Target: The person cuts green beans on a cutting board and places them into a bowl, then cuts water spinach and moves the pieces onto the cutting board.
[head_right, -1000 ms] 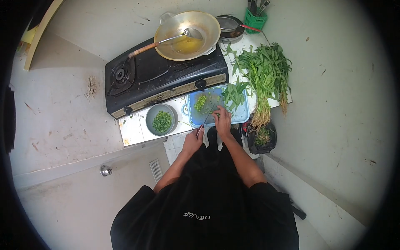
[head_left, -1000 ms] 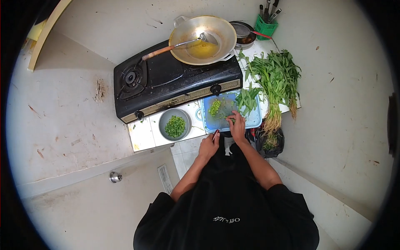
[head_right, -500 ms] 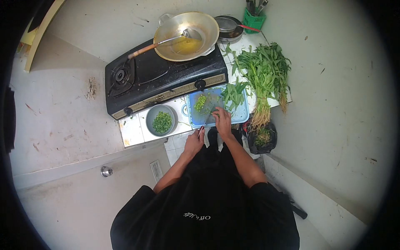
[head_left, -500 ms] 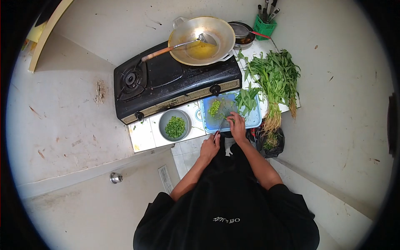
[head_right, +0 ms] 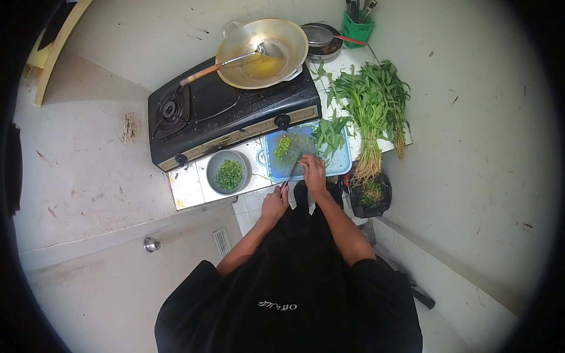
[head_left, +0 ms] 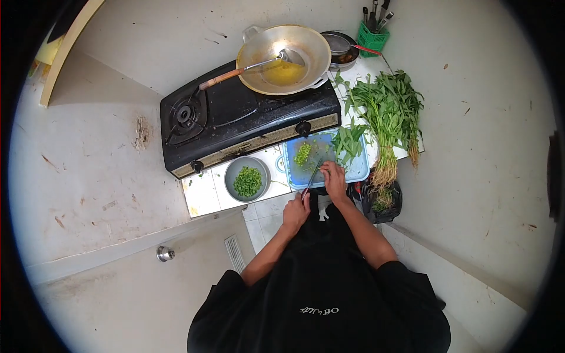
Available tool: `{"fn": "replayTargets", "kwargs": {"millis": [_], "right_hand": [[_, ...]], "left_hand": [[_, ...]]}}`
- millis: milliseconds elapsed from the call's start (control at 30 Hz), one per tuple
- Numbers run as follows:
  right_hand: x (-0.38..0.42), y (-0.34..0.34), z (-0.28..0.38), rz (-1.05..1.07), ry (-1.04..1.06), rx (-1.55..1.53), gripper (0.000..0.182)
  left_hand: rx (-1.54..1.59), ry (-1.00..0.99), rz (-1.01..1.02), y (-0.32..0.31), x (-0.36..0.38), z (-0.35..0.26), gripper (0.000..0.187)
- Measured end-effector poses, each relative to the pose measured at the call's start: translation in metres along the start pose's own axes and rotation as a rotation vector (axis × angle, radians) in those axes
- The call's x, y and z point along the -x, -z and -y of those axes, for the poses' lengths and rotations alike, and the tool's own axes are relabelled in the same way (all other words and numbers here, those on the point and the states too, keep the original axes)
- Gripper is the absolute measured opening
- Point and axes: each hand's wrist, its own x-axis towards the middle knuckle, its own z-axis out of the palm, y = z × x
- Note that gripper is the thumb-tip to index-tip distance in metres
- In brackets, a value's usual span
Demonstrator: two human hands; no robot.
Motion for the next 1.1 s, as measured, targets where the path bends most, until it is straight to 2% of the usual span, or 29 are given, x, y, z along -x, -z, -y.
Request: {"fn": "replayTargets", "kwargs": {"millis": [233,433,667,833,967,1100], "right_hand": [[-0.002,0.002,0.003,0.003,0.004,0.006,0.025],[-0.006,-0.009,0.002,0.026,-0.051,-0.011,0.033],[-0.007,-0.009,0.005,0.053,-0.061,0.015,0.037],[-0.006,-0.01,0.003,0.043,-0.046,0.031,0.035],[-0.006,-0.013,0.001,0.007,0.01,0.059,0.028],[-0.008,-0.013,0.003,0.029,-0.019,0.032,0.023]], "left_hand": [[0.053,-0.045,-0.092,0.002,-0.027,0.0,0.047],[0.147,-0.056,-0.056,0.018,-0.021,-0.01,0.045],[0.078,-0.124,-0.079,0.011,-0.014,-0.006,0.045],[0.079,-0.044,-0.001,0.012,-0.013,-0.008,0.046],[0.022,-0.045,-0.023,0.006,-0.016,-0.01,0.049],[0.004,-0.065,-0.072,0.0,-0.033,-0.018,0.049]]}}
